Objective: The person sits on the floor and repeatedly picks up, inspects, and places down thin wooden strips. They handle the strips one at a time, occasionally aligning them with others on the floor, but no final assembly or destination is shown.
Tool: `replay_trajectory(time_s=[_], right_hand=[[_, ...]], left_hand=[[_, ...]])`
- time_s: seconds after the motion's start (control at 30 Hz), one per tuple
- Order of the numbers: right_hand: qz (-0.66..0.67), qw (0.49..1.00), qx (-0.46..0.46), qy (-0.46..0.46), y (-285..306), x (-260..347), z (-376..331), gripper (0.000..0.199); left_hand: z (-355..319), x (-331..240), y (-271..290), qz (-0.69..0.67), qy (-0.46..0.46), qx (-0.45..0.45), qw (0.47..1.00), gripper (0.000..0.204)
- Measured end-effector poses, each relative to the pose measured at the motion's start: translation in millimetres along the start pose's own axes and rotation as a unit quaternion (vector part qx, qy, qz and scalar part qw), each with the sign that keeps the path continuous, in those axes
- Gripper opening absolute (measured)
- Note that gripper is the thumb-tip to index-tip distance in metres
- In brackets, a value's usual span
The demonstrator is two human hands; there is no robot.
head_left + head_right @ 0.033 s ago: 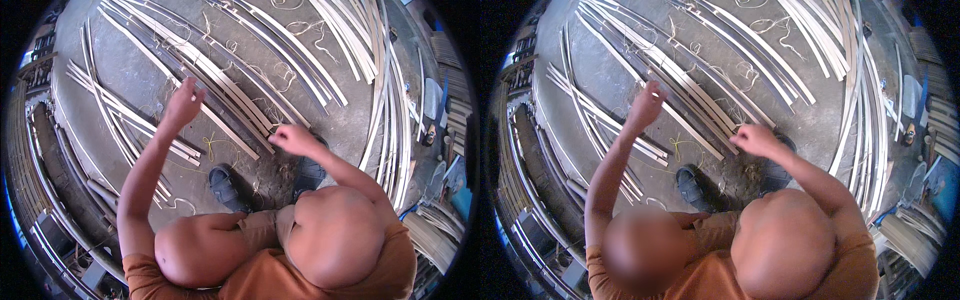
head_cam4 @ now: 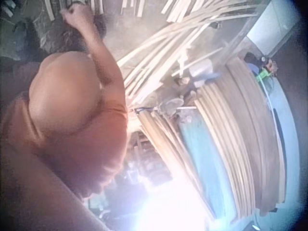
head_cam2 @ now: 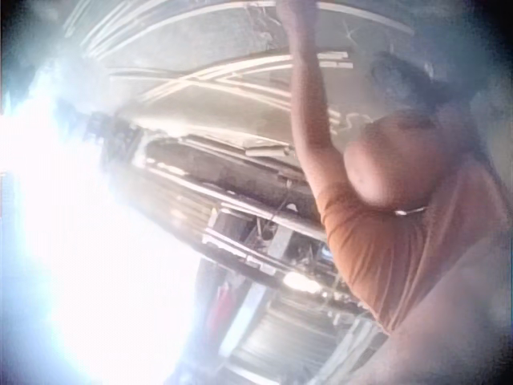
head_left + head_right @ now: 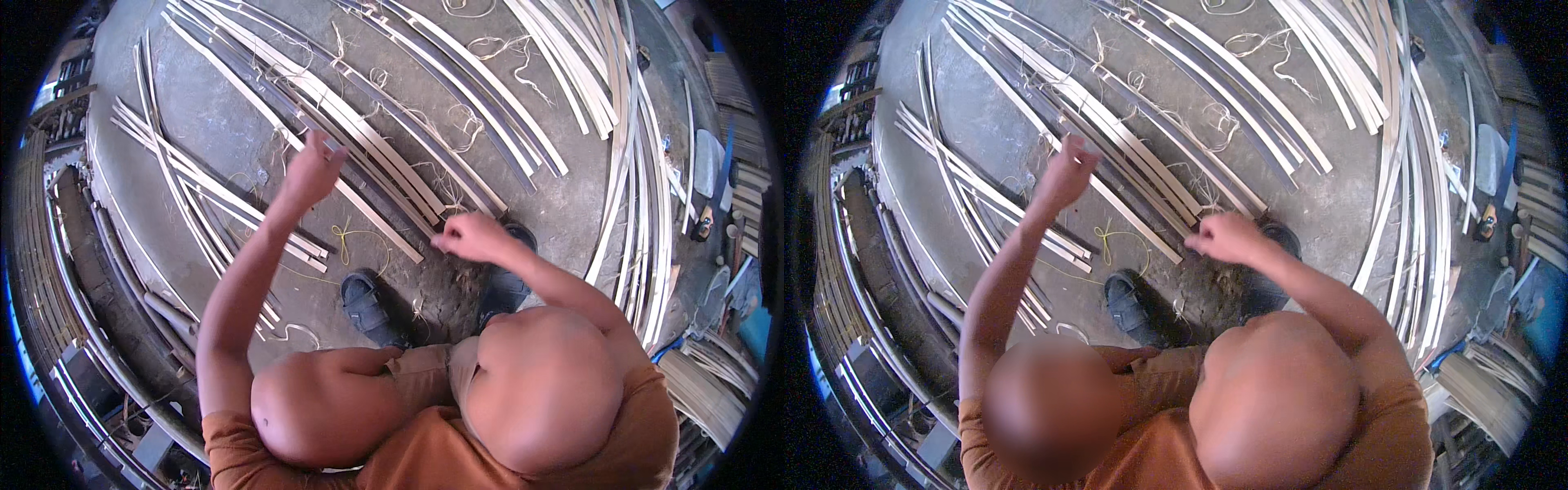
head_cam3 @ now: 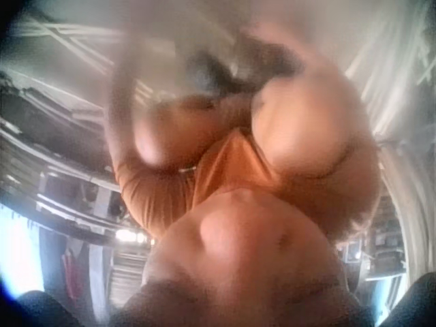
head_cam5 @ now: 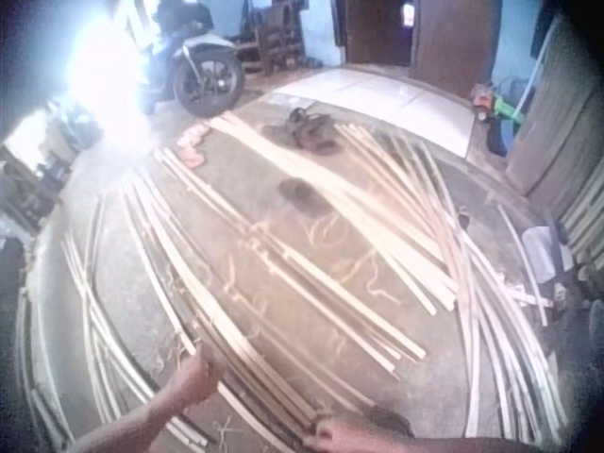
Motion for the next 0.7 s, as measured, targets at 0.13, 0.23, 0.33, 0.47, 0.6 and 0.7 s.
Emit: replay_trajectory(time_s=[0.13,0.23,0.33,0.47,0.6,0.7], right_hand=[[-0.019,0.995,0.033,0.09,-29.9,18.1,3.8,0.032],[0.055,0.993,0.046,0.099,-23.9,19.8,8.2,0.028],[-0.032,0.989,-0.085,0.116,-8.0,13.1,37.3,0.037],[-0.182,0.958,-0.176,0.133,3.6,11.4,65.3,0.049],[-0.173,0.97,-0.149,0.08,10.7,19.9,72.4,0.05],[-0.181,0.961,-0.186,0.097,2.3,13.2,72.5,0.043]], left_hand=[[-1.7,35.1,-78.7,-0.139,0.093,-0.085,0.982,0.069],[-10.1,21.5,-98.3,-0.282,0.184,-0.119,0.934,0.072],[-14.3,6.3,-94.4,-0.333,0.226,-0.14,0.905,0.076],[-21.1,20.7,-96.1,-0.421,0.232,-0.129,0.867,0.064],[-27.4,23.5,-93.9,-0.439,0.238,-0.145,0.854,0.051],[-29.1,28.3,-96.5,-0.438,0.231,-0.164,0.853,0.051]])
Point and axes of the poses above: each hand's wrist, its own z-axis towards the middle knuckle, its own y-axis out of the back of the hand, x = y × z, the point moved 1 cm from there along z, towards the middle knuckle, and after that the axes turned 3 degrees about z, right-handed, at the moved point
